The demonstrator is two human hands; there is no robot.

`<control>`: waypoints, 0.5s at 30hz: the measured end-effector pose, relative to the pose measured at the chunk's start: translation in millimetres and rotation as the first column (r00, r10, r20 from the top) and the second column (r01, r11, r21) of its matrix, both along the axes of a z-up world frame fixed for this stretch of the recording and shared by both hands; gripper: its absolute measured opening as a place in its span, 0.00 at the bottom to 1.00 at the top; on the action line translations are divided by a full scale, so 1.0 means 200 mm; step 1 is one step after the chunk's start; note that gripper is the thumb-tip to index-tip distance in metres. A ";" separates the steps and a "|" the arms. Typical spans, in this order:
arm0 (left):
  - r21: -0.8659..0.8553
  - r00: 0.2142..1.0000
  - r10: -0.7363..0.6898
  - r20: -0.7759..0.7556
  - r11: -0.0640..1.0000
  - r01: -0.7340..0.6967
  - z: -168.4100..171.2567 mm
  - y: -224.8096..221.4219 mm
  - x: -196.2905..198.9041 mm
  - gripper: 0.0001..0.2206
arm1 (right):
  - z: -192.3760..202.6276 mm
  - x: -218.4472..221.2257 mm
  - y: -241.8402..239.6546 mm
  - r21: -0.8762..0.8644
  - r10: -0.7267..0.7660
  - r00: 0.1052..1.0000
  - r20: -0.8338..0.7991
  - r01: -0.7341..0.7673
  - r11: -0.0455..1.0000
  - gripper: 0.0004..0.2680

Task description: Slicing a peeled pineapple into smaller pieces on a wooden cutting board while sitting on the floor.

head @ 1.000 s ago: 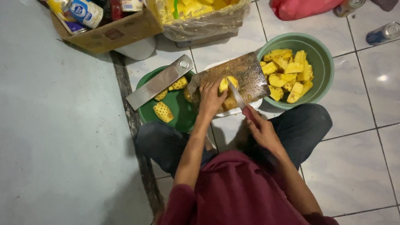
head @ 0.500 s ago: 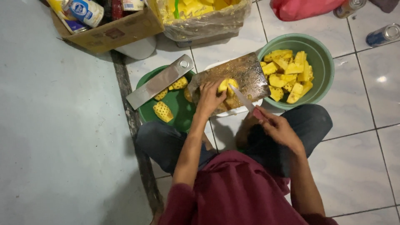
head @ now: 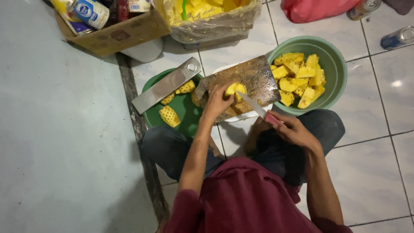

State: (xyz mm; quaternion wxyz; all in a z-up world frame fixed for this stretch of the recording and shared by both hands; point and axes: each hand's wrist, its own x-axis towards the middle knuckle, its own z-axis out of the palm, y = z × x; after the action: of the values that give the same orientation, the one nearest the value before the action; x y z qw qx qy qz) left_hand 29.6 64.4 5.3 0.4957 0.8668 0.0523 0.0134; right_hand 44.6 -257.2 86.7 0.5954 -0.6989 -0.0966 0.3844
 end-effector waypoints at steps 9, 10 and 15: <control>-0.012 0.999 -0.014 0.030 1.000 0.014 0.02 -0.03 0.00 0.24 | 0.00 0.00 -0.05 -0.108 -0.051 0.992 0.115 0.063 0.992 0.19; -0.043 0.999 -0.022 0.036 0.999 0.023 0.07 -0.03 0.00 0.24 | 0.01 0.00 -0.04 -0.151 -0.033 0.989 0.144 0.054 0.987 0.20; -0.090 0.998 -0.030 0.060 0.995 0.035 0.06 -0.04 0.02 0.24 | 0.01 0.01 -0.01 -0.266 0.060 0.969 0.241 0.007 0.964 0.21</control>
State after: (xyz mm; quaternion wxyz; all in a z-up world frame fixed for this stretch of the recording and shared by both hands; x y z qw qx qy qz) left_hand 33.5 56.4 16.9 0.5361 0.8433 0.0240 0.0285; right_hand 46.9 -259.8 88.6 0.4746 -0.8132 -0.1268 0.3121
